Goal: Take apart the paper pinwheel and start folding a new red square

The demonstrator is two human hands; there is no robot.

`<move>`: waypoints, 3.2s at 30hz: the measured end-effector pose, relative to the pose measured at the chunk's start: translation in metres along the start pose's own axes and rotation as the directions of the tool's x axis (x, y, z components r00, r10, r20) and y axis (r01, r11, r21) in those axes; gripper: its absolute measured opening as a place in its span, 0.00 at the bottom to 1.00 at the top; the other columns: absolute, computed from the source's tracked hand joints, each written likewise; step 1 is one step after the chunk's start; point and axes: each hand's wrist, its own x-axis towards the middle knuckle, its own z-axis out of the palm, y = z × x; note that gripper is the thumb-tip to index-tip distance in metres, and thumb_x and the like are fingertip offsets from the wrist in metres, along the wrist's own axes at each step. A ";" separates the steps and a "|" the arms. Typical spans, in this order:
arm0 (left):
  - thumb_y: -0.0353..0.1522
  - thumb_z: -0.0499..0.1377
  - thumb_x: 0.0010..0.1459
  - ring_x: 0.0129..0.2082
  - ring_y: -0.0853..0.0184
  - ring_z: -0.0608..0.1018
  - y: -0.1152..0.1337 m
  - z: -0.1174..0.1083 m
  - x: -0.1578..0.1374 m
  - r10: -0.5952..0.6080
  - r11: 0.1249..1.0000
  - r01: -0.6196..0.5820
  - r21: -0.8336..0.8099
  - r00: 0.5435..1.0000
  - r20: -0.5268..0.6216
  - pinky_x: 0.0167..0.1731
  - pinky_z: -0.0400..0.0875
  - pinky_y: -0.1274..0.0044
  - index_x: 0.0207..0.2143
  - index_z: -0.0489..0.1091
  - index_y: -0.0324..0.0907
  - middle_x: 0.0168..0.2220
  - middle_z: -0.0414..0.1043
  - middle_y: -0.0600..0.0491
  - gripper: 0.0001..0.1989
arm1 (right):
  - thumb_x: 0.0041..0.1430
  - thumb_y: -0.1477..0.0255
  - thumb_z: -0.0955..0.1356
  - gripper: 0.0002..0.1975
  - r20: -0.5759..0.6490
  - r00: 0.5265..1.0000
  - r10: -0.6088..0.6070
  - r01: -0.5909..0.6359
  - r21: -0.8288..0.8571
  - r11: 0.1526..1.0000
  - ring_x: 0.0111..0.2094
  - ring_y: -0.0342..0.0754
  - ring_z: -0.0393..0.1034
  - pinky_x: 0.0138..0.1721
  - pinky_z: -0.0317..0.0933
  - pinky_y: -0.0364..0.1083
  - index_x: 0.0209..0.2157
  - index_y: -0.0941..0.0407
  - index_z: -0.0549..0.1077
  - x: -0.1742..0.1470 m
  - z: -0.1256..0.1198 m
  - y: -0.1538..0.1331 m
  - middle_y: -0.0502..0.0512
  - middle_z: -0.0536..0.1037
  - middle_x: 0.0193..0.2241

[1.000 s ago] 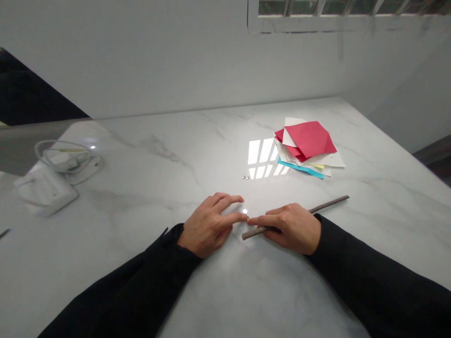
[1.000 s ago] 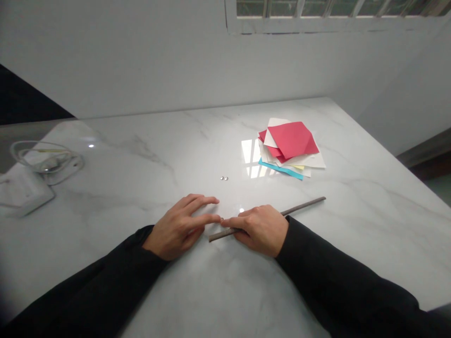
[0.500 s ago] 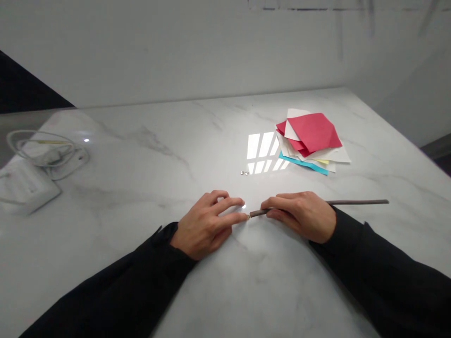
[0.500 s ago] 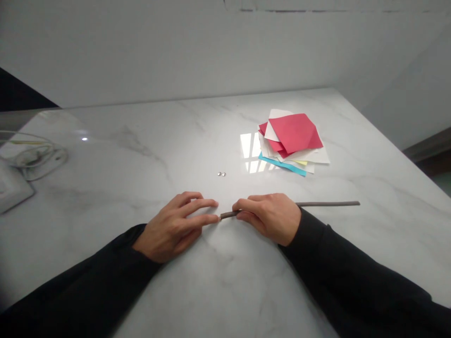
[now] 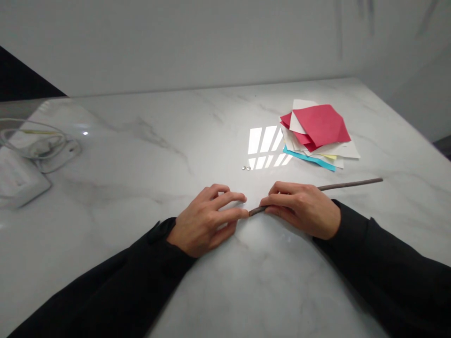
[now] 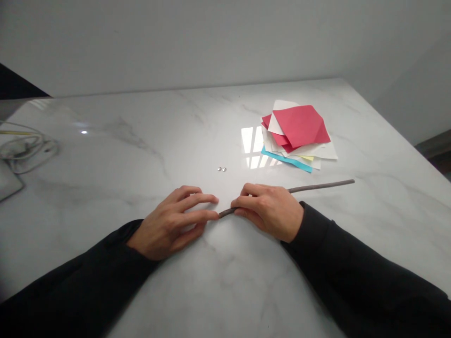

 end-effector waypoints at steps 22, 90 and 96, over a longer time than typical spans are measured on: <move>0.33 0.66 0.65 0.47 0.59 0.76 0.017 0.009 0.015 -0.245 0.960 0.231 -0.161 0.967 -0.073 0.52 0.70 0.65 0.43 0.81 0.48 0.45 0.78 0.51 0.05 | 0.69 0.69 0.71 0.08 -0.258 0.964 0.068 -0.035 0.132 0.991 0.33 0.47 0.75 0.36 0.66 0.46 0.43 0.54 0.84 -0.002 0.007 0.013 0.55 0.82 0.34; 0.31 0.63 0.68 0.40 0.62 0.78 0.037 0.030 0.031 -0.395 0.918 0.382 -0.111 0.906 -0.154 0.42 0.73 0.70 0.40 0.79 0.44 0.38 0.76 0.52 0.05 | 0.61 0.75 0.72 0.03 -0.178 0.971 0.160 -0.103 0.291 0.951 0.33 0.47 0.78 0.37 0.71 0.46 0.36 0.54 0.81 0.005 0.003 0.011 0.51 0.85 0.33; 0.31 0.62 0.69 0.39 0.62 0.77 0.039 0.030 0.031 -0.391 0.920 0.382 -0.090 0.910 -0.138 0.41 0.73 0.70 0.40 0.80 0.44 0.38 0.75 0.52 0.06 | 0.60 0.76 0.73 0.05 -0.081 0.968 0.237 -0.206 0.284 0.937 0.32 0.47 0.79 0.39 0.73 0.47 0.35 0.53 0.83 0.014 -0.005 0.008 0.50 0.85 0.31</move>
